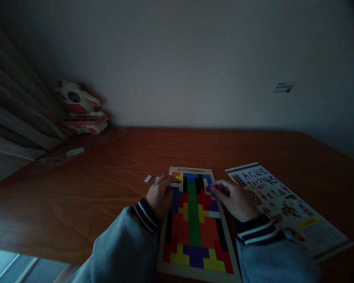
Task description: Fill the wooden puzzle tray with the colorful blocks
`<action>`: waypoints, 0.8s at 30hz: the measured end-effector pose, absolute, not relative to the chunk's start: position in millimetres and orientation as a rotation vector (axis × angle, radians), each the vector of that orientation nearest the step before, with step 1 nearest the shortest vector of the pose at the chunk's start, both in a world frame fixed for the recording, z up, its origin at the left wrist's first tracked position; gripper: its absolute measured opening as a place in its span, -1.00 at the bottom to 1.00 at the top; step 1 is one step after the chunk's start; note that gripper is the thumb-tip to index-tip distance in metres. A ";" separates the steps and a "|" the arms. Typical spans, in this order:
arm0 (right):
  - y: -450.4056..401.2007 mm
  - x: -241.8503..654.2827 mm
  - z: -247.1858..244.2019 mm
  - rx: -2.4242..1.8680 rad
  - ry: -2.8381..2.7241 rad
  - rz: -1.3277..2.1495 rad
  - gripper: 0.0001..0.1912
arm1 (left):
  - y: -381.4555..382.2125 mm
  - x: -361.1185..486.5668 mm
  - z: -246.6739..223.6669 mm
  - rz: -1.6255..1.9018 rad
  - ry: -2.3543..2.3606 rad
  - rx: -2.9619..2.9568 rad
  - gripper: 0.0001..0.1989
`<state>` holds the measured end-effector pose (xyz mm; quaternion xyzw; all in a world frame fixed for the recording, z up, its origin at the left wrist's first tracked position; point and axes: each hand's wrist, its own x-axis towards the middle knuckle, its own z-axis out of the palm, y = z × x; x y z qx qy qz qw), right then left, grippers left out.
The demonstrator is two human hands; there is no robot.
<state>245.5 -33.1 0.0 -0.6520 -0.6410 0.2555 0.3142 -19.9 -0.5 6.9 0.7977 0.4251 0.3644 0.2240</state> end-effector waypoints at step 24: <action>-26.4 245.4 -16.4 -1.791 -1.904 0.249 -0.52 | 23.4 -64.5 -6.3 0.497 1.772 2.634 -0.73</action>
